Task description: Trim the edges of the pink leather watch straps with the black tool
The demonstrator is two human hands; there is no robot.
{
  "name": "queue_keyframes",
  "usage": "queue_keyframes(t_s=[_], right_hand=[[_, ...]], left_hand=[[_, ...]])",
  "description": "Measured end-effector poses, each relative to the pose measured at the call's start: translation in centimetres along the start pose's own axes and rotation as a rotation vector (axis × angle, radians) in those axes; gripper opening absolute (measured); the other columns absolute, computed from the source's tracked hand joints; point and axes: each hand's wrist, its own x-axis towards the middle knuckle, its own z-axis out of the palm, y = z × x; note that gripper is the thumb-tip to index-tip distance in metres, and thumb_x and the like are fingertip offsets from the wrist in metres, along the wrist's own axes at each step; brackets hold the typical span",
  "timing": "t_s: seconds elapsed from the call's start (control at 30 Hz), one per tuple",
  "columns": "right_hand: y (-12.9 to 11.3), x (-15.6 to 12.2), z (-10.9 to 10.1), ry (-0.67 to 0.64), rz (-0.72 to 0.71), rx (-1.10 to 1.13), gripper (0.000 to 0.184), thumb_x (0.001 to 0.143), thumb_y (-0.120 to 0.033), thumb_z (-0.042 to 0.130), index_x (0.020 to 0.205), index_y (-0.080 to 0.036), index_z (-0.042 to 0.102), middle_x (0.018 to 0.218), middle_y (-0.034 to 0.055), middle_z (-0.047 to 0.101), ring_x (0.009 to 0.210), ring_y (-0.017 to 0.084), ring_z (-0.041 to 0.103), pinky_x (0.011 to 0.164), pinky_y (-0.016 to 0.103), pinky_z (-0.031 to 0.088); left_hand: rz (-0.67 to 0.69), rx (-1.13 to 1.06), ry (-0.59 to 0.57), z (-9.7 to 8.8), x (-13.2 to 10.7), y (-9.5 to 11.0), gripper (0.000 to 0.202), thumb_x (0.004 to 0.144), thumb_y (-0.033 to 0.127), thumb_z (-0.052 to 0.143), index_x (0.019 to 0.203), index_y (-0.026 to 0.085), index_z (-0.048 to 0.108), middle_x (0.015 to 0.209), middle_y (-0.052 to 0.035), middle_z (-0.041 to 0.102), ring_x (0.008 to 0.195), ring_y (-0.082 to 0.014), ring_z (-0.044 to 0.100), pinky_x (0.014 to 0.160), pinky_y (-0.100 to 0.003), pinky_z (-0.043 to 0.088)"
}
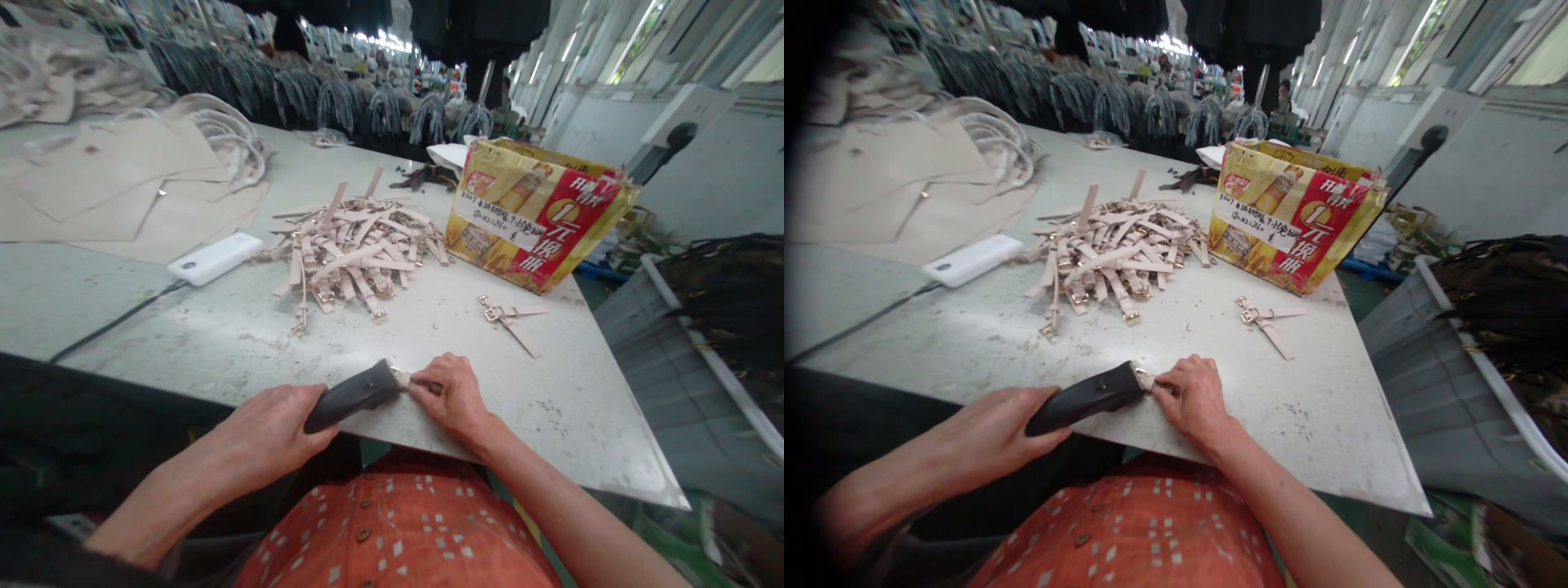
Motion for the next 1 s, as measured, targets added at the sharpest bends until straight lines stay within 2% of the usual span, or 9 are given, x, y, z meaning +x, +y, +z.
queue_keyframes(t_s=[0.23, 0.37, 0.6, 0.77, 1.0], right_hand=[[-0.5, 0.3, 0.7, -0.024, -0.067, 0.001, 0.014, 0.106, -0.013, 0.084, 0.096, -0.024, 0.088, 0.104, 0.0086, 0.084, 0.105, 0.027, 0.07, 0.095, 0.041, 0.047], [-0.8, 0.5, 0.6, -0.066, -0.03, -0.007, 0.016, 0.106, -0.009, 0.075, 0.099, -0.021, 0.082, 0.105, 0.0084, 0.082, 0.106, 0.027, 0.07, 0.096, 0.039, 0.044], [-1.0, 1.5, 0.2, -0.135, 0.048, 0.05, 0.02, 0.108, -0.005, 0.065, 0.102, -0.022, 0.073, 0.101, 0.0042, 0.08, 0.095, 0.023, 0.069, 0.091, 0.034, 0.041], [-1.0, 1.7, 0.3, -0.139, 0.034, 0.052, 0.02, 0.109, -0.006, 0.062, 0.102, -0.023, 0.07, 0.097, 0.0031, 0.08, 0.091, 0.022, 0.069, 0.089, 0.032, 0.041], [-1.1, 1.7, 0.4, -0.119, -0.004, 0.061, 0.02, 0.11, -0.008, 0.063, 0.101, -0.024, 0.069, 0.093, 0.0015, 0.079, 0.088, 0.022, 0.068, 0.088, 0.031, 0.042]], left_hand=[[0.008, 0.044, -0.029, -0.8, -0.3, 0.3, 0.027, 0.095, 0.046, 0.06, 0.1, 0.027, 0.079, 0.095, -0.0107, 0.09, 0.091, -0.0337, 0.086, 0.08, -0.039, 0.053], [0.007, 0.063, -0.016, -1.3, 0.0, 0.0, 0.028, 0.096, 0.045, 0.06, 0.102, 0.026, 0.079, 0.102, -0.0126, 0.091, 0.095, -0.0348, 0.087, 0.081, -0.04, 0.054], [0.019, 0.132, -0.033, -1.8, 0.0, 0.0, 0.034, 0.096, 0.046, 0.061, 0.109, 0.024, 0.081, 0.101, -0.0147, 0.091, 0.096, -0.0377, 0.087, 0.082, -0.042, 0.055], [0.038, 0.132, -0.028, -1.9, 0.0, -0.3, 0.038, 0.095, 0.052, 0.061, 0.111, 0.026, 0.083, 0.107, -0.0146, 0.092, 0.102, -0.0387, 0.088, 0.086, -0.043, 0.059], [0.076, 0.038, -0.019, -2.3, 0.8, -0.5, 0.032, 0.089, 0.051, 0.066, 0.102, 0.029, 0.085, 0.1, -0.0104, 0.092, 0.097, -0.0357, 0.088, 0.083, -0.04, 0.058]])
